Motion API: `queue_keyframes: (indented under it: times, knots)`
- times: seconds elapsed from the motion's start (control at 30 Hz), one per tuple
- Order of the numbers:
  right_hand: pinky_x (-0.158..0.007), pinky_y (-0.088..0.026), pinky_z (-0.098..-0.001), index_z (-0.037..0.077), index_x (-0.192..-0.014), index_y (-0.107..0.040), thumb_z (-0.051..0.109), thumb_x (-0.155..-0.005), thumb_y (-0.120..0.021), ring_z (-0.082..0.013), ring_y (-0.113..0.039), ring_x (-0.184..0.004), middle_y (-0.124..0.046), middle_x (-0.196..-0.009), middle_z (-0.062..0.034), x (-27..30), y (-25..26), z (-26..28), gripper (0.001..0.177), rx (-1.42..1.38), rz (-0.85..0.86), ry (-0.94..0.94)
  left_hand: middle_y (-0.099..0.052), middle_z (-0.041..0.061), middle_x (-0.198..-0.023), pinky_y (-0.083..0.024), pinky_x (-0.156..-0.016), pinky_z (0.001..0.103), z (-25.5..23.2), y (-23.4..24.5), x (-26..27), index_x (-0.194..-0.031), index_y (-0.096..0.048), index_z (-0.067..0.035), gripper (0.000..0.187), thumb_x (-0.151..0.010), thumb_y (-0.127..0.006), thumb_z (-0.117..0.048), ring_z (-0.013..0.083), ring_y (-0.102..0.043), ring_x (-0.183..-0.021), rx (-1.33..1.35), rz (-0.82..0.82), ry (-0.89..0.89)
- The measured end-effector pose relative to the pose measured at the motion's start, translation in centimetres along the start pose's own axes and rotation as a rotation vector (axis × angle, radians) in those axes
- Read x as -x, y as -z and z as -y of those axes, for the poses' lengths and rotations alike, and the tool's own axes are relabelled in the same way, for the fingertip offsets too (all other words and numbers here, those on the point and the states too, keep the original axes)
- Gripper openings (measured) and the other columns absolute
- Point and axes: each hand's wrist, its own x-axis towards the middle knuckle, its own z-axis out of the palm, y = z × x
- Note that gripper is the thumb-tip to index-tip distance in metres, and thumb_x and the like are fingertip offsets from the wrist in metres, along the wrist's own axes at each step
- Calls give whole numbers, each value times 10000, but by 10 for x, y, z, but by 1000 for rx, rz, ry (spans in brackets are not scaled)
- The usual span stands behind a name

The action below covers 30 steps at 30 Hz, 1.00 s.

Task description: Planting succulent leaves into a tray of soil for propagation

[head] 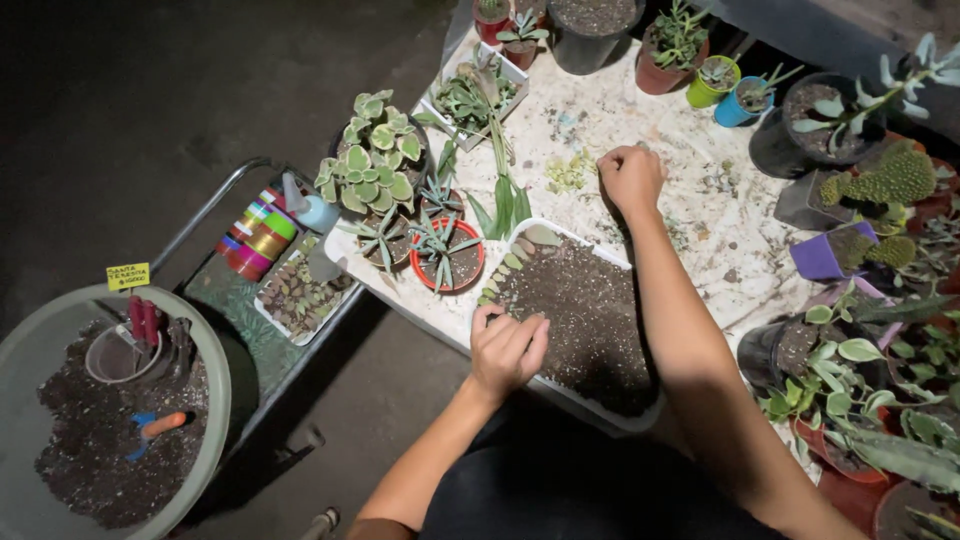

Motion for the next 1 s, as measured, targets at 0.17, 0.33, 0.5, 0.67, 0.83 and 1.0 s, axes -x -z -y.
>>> queue_keyframes:
  times: [0.17,0.33,0.5,0.67,0.83,1.0]
  knots:
    - [-853,-495,-533,261,-894,-789,319,-850,-723,-353,-678,-951,-723,-819,-38,-2,17,31,98,36,114,-7,-552,15,-574,-529,-774,372,10,-4,8,-901,-737,-71,53,-883,-732,-121,168,-556,-501,-39,-21,0]
    - [-869,-481,-512,224,-829,-771,246,-857,-702,-375,-688,-951,-721,-786,-38,-1,12,21,77,-1,178,-21,-551,9,-566,-529,-778,369,15,-9,11,-894,-741,-81,51,-861,-746,-120,159,-553,-506,-76,-28,3]
    - [-852,-526,-537,134,-984,-761,166,-928,-617,-451,-685,-979,-739,-879,-166,-20,-7,-7,158,-188,115,-61,-566,3,-566,-524,-779,358,20,-9,3,-891,-727,-83,37,-882,-734,-118,156,-570,-514,-72,-20,38]
    - [-830,-548,-527,158,-965,-785,146,-882,-715,-454,-693,-945,-729,-872,-167,-40,-7,-8,109,-172,156,91,-565,-5,-578,-524,-773,358,26,-8,5,-893,-730,-88,36,-875,-739,-117,151,-568,-522,-94,-36,33]
    - [-809,-555,-530,201,-921,-804,178,-850,-762,-468,-696,-950,-747,-883,-171,-44,15,22,86,-93,299,153,-553,-11,-586,-530,-764,353,25,0,-3,-884,-719,-100,25,-878,-728,-123,145,-565,-519,-141,-54,36]
    - [-853,-570,-533,89,-1031,-815,138,-870,-800,-463,-695,-953,-722,-922,-230,-55,18,50,169,105,331,471,-577,-13,-602,-536,-785,368,28,11,0,-882,-720,-96,27,-878,-733,-119,143,-581,-536,-191,-65,50]
